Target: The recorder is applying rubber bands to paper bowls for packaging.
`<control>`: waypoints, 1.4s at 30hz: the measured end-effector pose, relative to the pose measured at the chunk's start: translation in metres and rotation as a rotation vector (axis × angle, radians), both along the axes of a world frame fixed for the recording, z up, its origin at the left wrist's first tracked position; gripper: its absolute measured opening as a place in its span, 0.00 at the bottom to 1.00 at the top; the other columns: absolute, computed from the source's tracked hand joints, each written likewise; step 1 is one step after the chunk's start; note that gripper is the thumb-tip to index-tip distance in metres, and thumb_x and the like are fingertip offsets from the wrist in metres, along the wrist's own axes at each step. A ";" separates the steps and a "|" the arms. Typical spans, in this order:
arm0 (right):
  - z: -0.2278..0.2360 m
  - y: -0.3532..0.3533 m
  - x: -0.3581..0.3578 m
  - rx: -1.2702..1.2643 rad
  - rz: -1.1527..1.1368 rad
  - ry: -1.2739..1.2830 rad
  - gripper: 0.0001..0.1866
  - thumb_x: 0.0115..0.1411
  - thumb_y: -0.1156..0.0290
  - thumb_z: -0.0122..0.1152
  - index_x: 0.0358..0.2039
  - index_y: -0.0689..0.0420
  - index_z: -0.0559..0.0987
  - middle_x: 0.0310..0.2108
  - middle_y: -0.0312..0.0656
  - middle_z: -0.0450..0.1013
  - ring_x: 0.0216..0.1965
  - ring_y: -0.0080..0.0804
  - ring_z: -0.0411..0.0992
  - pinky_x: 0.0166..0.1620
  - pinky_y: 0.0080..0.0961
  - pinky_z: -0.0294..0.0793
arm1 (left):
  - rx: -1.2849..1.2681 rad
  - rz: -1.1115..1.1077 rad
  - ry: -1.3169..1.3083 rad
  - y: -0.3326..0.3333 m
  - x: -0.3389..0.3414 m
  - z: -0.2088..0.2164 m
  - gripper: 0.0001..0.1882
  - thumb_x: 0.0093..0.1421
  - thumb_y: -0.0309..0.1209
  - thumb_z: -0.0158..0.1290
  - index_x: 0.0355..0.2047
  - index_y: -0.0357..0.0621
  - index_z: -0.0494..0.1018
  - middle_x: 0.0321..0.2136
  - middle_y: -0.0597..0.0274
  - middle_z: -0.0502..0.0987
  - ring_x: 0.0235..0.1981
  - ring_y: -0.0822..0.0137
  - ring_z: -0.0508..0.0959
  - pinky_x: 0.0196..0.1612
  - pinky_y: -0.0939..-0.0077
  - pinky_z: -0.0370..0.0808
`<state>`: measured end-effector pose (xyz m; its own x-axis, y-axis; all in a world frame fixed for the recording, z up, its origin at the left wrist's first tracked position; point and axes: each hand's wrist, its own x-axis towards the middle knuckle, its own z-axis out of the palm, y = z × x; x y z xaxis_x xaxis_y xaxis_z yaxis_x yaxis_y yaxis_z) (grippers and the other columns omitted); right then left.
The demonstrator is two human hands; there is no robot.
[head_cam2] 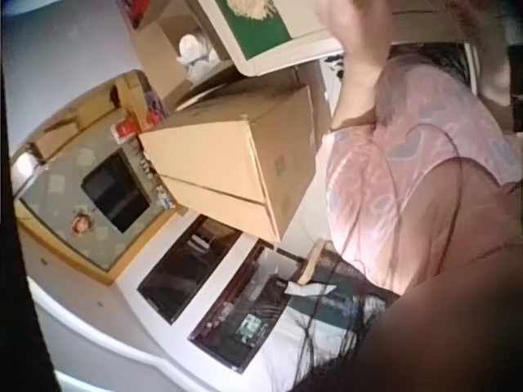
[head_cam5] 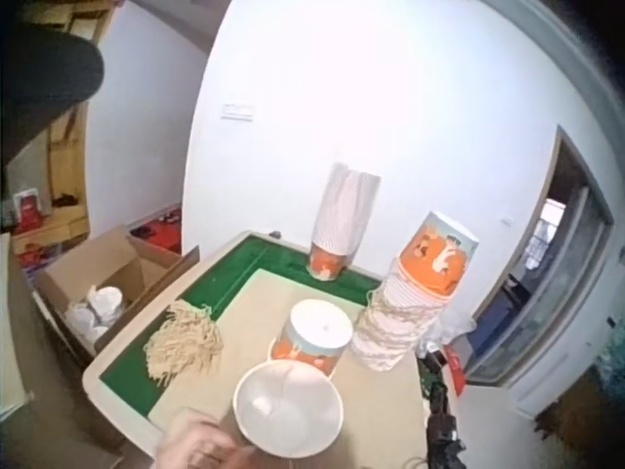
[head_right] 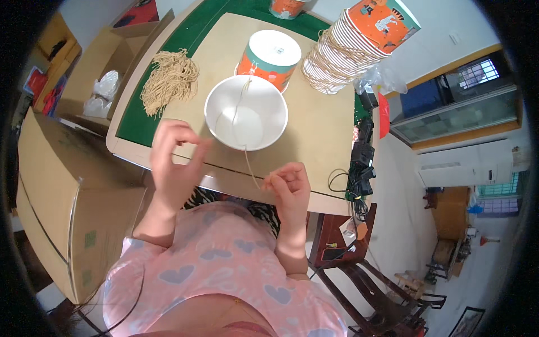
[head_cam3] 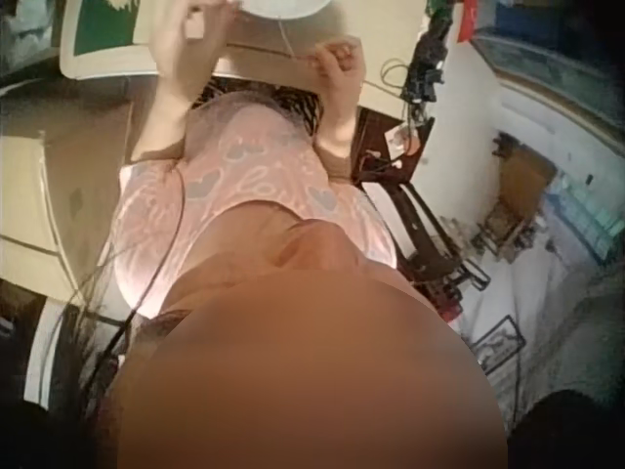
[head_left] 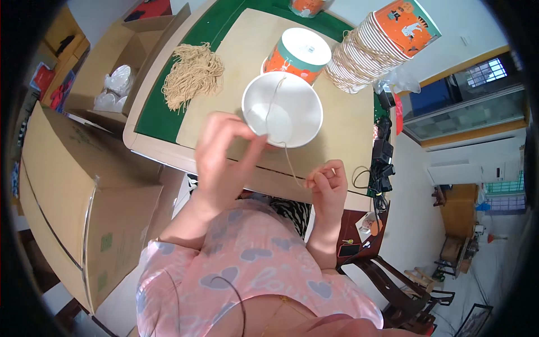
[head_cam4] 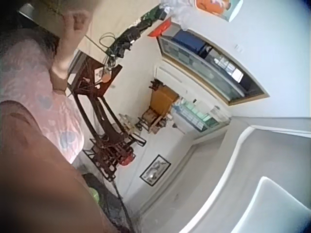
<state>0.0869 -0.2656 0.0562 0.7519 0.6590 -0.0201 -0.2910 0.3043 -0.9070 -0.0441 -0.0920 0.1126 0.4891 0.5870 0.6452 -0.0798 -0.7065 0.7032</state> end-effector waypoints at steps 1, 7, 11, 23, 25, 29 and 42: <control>0.001 0.000 0.000 -0.001 0.003 0.003 0.10 0.56 0.85 0.53 0.37 0.59 0.67 0.26 0.42 0.73 0.26 0.25 0.72 0.31 0.20 0.73 | -0.024 0.109 -0.032 0.001 -0.005 0.000 0.10 0.46 0.18 0.61 0.28 0.40 0.72 0.30 0.60 0.71 0.32 0.63 0.73 0.32 0.72 0.71; 0.007 0.004 -0.010 0.084 0.209 0.108 0.10 0.56 0.86 0.53 0.36 0.58 0.66 0.27 0.43 0.72 0.22 0.21 0.68 0.21 0.15 0.66 | -0.336 -0.636 0.162 -0.011 0.005 -0.017 0.16 0.50 0.24 0.60 0.41 0.41 0.77 0.34 0.59 0.73 0.36 0.64 0.75 0.40 0.73 0.71; 0.008 0.006 -0.014 0.026 0.217 0.093 0.10 0.55 0.86 0.53 0.35 0.58 0.66 0.28 0.42 0.72 0.21 0.20 0.67 0.20 0.12 0.63 | -0.483 -0.823 0.224 -0.008 0.007 -0.024 0.15 0.50 0.25 0.61 0.40 0.39 0.78 0.32 0.61 0.74 0.37 0.66 0.75 0.39 0.76 0.71; 0.009 0.016 -0.029 -0.166 0.214 -0.039 0.10 0.56 0.84 0.56 0.37 0.60 0.70 0.29 0.38 0.72 0.23 0.17 0.68 0.25 0.11 0.65 | -0.222 -0.623 0.119 -0.007 -0.005 -0.036 0.04 0.54 0.24 0.57 0.30 0.38 0.73 0.30 0.57 0.74 0.31 0.59 0.76 0.32 0.72 0.72; 0.010 0.022 -0.034 -0.249 0.180 -0.119 0.10 0.56 0.84 0.57 0.37 0.60 0.71 0.29 0.36 0.72 0.25 0.16 0.68 0.26 0.11 0.65 | -0.133 -0.548 0.131 -0.007 -0.005 -0.038 0.05 0.55 0.24 0.56 0.30 0.38 0.71 0.30 0.56 0.72 0.30 0.56 0.75 0.31 0.70 0.72; 0.008 0.032 -0.043 -0.273 0.118 -0.277 0.08 0.56 0.83 0.58 0.36 0.59 0.73 0.28 0.32 0.72 0.28 0.12 0.67 0.30 0.08 0.65 | 0.026 -0.417 0.171 -0.005 -0.004 -0.042 0.06 0.56 0.23 0.52 0.30 0.38 0.66 0.29 0.54 0.69 0.27 0.52 0.72 0.28 0.65 0.70; 0.004 0.032 -0.052 -0.299 0.256 -0.187 0.02 0.61 0.78 0.55 0.34 0.61 0.74 0.23 0.27 0.68 0.23 0.08 0.61 0.25 0.07 0.57 | 0.086 -0.426 0.240 0.003 -0.015 -0.044 0.09 0.56 0.31 0.53 0.25 0.42 0.65 0.23 0.59 0.64 0.25 0.57 0.71 0.25 0.66 0.69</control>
<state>0.0352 -0.2338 0.0597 0.5734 0.8108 -0.1178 -0.1456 -0.0406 -0.9885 -0.0595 -0.0886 0.0683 0.8144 0.2527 0.5224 -0.2169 -0.7023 0.6780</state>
